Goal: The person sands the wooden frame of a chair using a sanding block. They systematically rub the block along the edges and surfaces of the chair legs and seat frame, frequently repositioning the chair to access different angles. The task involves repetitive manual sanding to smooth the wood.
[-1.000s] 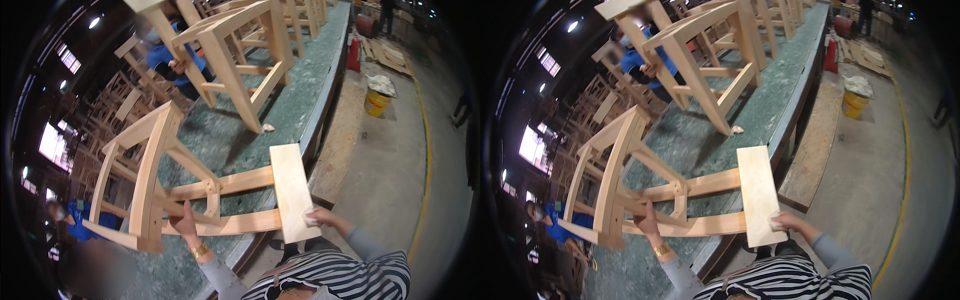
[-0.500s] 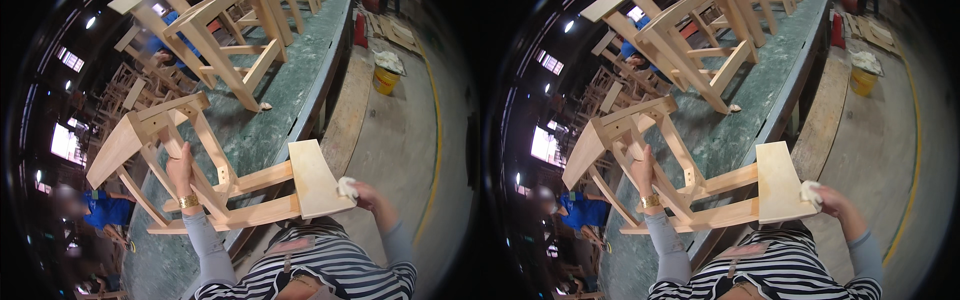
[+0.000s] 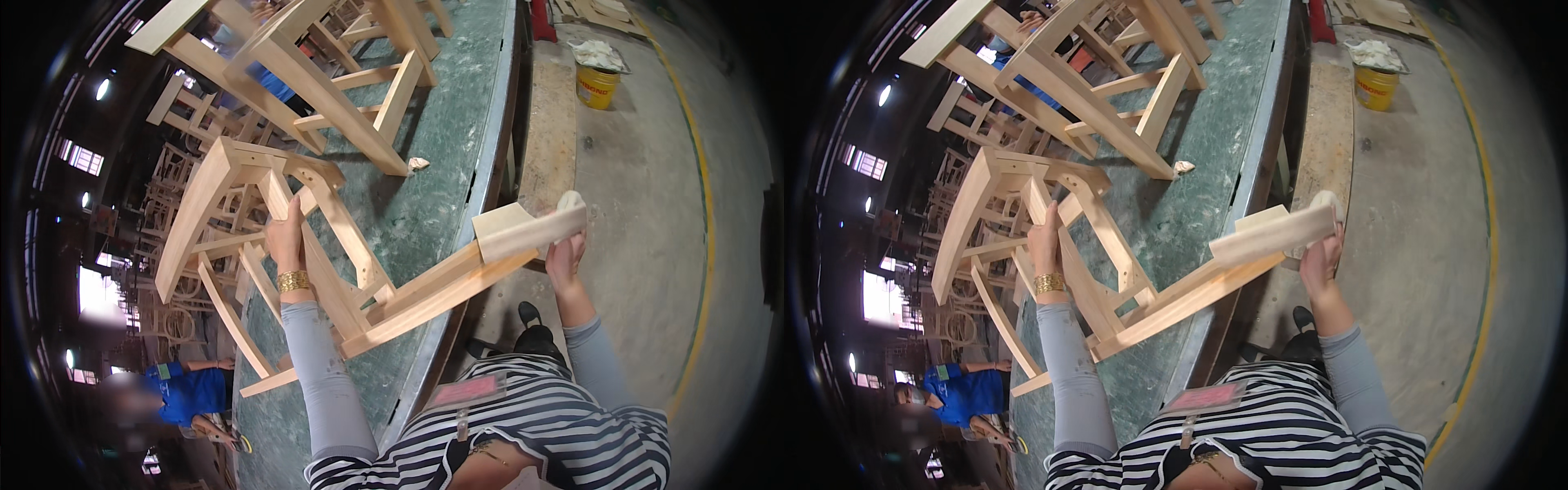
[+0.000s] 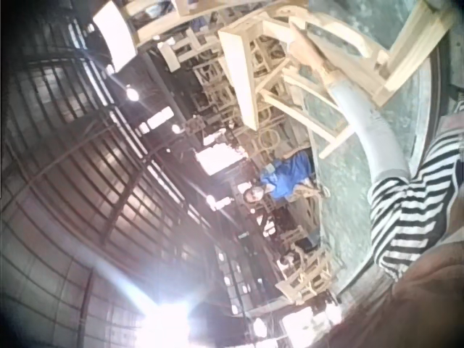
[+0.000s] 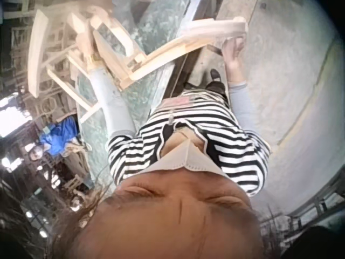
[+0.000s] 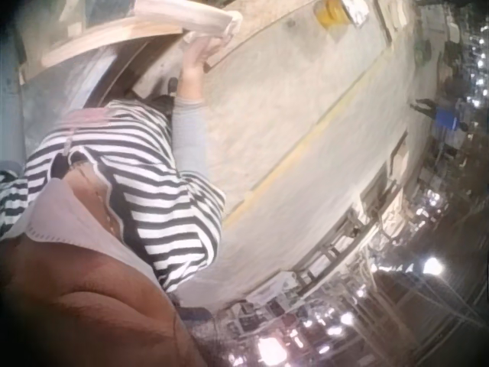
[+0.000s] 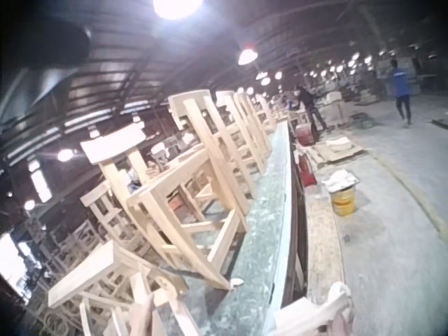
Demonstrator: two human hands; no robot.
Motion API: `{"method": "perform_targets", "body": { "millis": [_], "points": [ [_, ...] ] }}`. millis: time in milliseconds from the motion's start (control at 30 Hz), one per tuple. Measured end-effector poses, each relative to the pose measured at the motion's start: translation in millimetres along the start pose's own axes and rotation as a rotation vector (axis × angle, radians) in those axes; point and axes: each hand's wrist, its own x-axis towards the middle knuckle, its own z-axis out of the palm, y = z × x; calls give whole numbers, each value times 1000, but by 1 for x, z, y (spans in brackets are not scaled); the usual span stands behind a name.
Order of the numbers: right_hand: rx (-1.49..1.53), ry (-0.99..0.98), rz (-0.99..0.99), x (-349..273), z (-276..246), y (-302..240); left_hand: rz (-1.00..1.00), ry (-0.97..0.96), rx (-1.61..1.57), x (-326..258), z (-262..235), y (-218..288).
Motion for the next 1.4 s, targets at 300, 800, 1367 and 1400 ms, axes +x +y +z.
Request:
{"method": "perform_targets", "body": {
  "millis": [300, 800, 1367, 1400],
  "points": [
    [245, 76, 208, 19, 97, -46, -26, -48, 9, 53, 17, -20],
    [179, 164, 208, 36, 27, 4, 442, -401, -103, -46, -121, -163],
    [-51, -31, -50, 44, 33, 87, -724, 667, -1343, -208, -62, -358],
    [-69, -3, -10, 43, 30, 89, -853, 498, -1543, -207, -45, -364]
  ]
}}
